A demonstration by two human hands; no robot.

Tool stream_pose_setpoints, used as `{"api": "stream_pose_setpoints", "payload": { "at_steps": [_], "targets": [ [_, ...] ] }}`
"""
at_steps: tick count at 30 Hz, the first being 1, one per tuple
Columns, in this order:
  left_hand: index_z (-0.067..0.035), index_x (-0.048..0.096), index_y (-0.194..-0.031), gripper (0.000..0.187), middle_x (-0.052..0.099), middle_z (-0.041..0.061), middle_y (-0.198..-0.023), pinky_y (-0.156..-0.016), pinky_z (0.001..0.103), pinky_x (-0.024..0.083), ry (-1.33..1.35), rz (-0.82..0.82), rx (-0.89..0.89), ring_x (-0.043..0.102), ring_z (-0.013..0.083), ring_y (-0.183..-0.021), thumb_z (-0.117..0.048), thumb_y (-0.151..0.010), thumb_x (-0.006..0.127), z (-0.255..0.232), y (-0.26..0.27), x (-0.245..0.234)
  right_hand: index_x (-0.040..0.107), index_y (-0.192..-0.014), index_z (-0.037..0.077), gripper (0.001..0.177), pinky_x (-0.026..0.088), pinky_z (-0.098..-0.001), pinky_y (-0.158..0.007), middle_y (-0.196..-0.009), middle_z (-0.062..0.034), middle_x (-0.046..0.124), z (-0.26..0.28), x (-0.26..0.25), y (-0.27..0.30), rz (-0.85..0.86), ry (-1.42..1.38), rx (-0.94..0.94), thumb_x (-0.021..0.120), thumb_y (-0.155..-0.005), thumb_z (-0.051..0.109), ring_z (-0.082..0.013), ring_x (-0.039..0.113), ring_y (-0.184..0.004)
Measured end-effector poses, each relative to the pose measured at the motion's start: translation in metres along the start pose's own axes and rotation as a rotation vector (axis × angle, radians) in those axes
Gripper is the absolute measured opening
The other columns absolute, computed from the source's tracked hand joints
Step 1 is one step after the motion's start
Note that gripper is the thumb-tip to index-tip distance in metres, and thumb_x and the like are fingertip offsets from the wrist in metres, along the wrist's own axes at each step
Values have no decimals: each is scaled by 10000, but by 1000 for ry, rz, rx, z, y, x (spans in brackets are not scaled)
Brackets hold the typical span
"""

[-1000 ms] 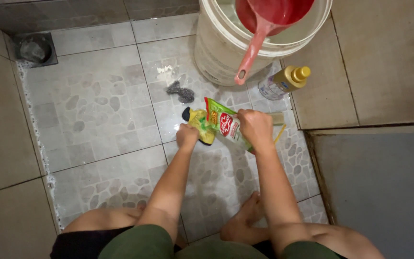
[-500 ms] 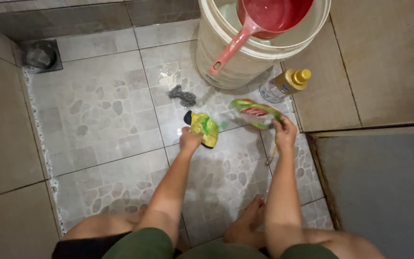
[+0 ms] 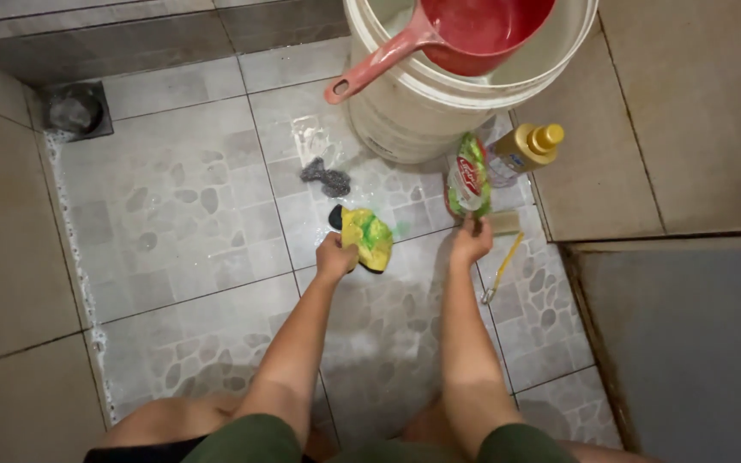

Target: Scrubbing the floor and wall tiles of a bathroom using cleaning solution and a sponge.

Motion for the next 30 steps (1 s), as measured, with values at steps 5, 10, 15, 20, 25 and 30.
{"api": "stream_pose_setpoints", "payload": {
  "at_steps": [5, 10, 15, 20, 25, 30],
  "targets": [
    [-116, 672, -1192, 466, 726, 142, -1134, -983, 423, 566, 9, 33, -89, 674, 337, -1192, -341, -800, 785, 12, -15, 8, 763, -1004, 19, 205, 587, -364, -777, -901, -210, 730, -9, 9, -10, -66, 57, -71, 862, -858, 122, -356, 735, -897],
    [-125, 683, -1187, 469, 737, 109, -1107, -952, 412, 583, 84, 15, -102, 695, 310, -1153, -343, -788, 794, 21, -20, 13, 761, -1029, 19, 203, 571, -349, -846, -925, -198, 733, 13, 24, 12, -184, -69, 27, 845, -867, 110, -321, 738, -917],
    [-131, 622, -1308, 558, 733, 142, -1133, -968, 432, 577, 138, 32, -67, 690, 328, -1162, -294, -798, 781, 16, -15, 7, 768, -1042, 76, 208, 554, -342, -825, -940, -138, 743, 49, 56, 49, 158, -86, 65, 847, -852, 108, -229, 717, -904],
    [-203, 516, -1423, 584, 759, 125, -1143, -1005, 434, 552, 127, 74, -37, 695, 311, -1169, -271, -866, 678, -9, 6, -7, 608, -1170, 86, 539, 511, -386, -888, -1026, -116, 590, 50, 43, 95, 254, 177, -31, 925, -743, 179, -294, 656, -1006],
    [-85, 552, -1359, 433, 704, 234, -1189, -1032, 489, 535, -9, 11, 69, 657, 401, -1189, -235, -953, 559, -36, 7, 4, 705, -1236, 72, 348, 485, -498, -1004, -1130, -247, 692, 62, 44, 190, 785, 178, -229, 699, -911, 196, -439, 636, -1128],
    [72, 618, -1205, 471, 657, 406, -1089, -988, 646, 475, 237, -105, 164, 608, 581, -1134, -335, -1021, 470, -58, 32, 9, 663, -1236, -17, 355, 488, -552, -990, -1115, -321, 676, 108, 26, 194, 817, 201, -167, 648, -906, 111, -494, 633, -1111]
  ]
}}
Point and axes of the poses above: each hand's wrist, its own y-axis away from the middle knuckle, its own x-axis out of the palm, z = x × y, the point moved 2 cm from there along -y, towards the middle knuckle
